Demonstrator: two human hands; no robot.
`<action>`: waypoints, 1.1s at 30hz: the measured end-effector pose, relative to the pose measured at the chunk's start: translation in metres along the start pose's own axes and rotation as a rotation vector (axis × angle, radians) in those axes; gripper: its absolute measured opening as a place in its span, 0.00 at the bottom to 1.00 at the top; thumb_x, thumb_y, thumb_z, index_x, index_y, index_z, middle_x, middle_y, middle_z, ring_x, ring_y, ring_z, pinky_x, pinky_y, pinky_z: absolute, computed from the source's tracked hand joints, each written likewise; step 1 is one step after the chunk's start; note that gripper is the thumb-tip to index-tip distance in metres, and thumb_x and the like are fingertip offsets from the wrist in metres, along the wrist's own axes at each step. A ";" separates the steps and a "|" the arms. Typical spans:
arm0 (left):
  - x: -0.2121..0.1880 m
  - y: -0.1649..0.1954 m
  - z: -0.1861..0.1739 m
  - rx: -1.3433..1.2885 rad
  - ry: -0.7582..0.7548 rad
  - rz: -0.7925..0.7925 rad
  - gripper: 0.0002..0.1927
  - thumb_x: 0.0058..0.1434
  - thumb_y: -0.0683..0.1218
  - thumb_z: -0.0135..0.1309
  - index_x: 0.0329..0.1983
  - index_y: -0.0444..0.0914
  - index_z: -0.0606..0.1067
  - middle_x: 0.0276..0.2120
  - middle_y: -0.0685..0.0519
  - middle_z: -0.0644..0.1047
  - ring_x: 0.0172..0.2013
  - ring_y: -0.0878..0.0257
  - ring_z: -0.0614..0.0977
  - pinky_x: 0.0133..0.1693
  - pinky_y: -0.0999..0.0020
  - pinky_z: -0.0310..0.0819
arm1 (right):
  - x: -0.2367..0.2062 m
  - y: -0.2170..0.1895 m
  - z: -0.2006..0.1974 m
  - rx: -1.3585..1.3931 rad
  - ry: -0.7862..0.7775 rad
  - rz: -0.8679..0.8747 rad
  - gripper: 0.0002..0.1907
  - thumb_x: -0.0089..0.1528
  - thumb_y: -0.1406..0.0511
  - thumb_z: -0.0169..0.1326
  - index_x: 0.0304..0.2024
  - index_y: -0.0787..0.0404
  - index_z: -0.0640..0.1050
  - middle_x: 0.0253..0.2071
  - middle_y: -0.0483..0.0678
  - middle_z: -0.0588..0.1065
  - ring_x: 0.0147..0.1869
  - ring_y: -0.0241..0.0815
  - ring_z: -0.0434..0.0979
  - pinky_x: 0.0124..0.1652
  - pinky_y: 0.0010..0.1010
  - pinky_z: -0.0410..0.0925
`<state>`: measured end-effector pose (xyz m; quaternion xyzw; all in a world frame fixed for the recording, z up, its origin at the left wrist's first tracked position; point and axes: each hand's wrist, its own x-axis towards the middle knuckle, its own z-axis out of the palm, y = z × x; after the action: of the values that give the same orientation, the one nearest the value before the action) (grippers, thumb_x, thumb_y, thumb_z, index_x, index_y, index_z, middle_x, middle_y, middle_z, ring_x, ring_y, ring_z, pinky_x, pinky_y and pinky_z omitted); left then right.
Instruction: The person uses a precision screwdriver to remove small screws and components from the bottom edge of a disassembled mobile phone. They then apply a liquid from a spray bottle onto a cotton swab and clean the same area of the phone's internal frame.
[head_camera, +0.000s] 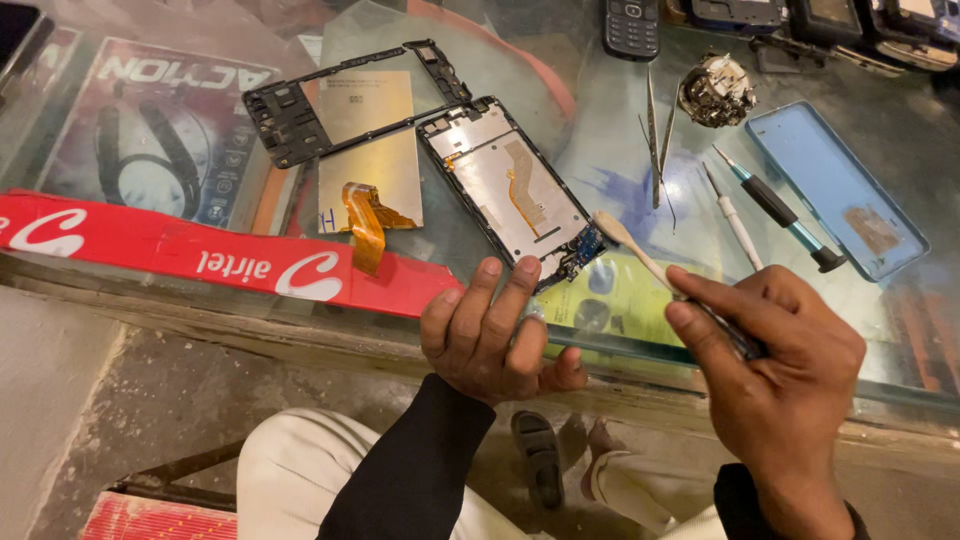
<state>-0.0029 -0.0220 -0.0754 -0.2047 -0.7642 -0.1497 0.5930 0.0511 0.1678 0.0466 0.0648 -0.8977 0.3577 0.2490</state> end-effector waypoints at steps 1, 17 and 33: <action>0.001 0.000 0.000 0.012 0.003 0.010 0.15 0.74 0.60 0.38 0.46 0.46 0.64 0.56 0.49 0.80 0.58 0.54 0.76 0.59 0.55 0.59 | 0.000 -0.001 0.002 -0.058 -0.003 -0.020 0.16 0.58 0.72 0.66 0.49 0.61 0.84 0.24 0.43 0.66 0.27 0.32 0.62 0.29 0.25 0.55; 0.004 0.006 -0.003 0.078 -0.037 -0.011 0.27 0.72 0.62 0.35 0.54 0.46 0.82 0.55 0.54 0.79 0.59 0.58 0.74 0.61 0.56 0.58 | 0.003 -0.001 -0.002 -0.037 -0.044 -0.071 0.17 0.56 0.71 0.67 0.48 0.59 0.84 0.24 0.41 0.66 0.26 0.31 0.61 0.27 0.26 0.54; 0.004 0.005 -0.004 0.091 -0.044 0.003 0.28 0.71 0.63 0.36 0.52 0.44 0.81 0.55 0.52 0.79 0.60 0.57 0.74 0.61 0.55 0.57 | 0.006 -0.008 -0.004 -0.036 -0.124 -0.107 0.19 0.53 0.72 0.67 0.47 0.60 0.84 0.23 0.43 0.66 0.24 0.32 0.61 0.26 0.26 0.54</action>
<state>0.0019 -0.0194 -0.0705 -0.1819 -0.7829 -0.1095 0.5848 0.0496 0.1651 0.0565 0.1304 -0.9129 0.3230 0.2128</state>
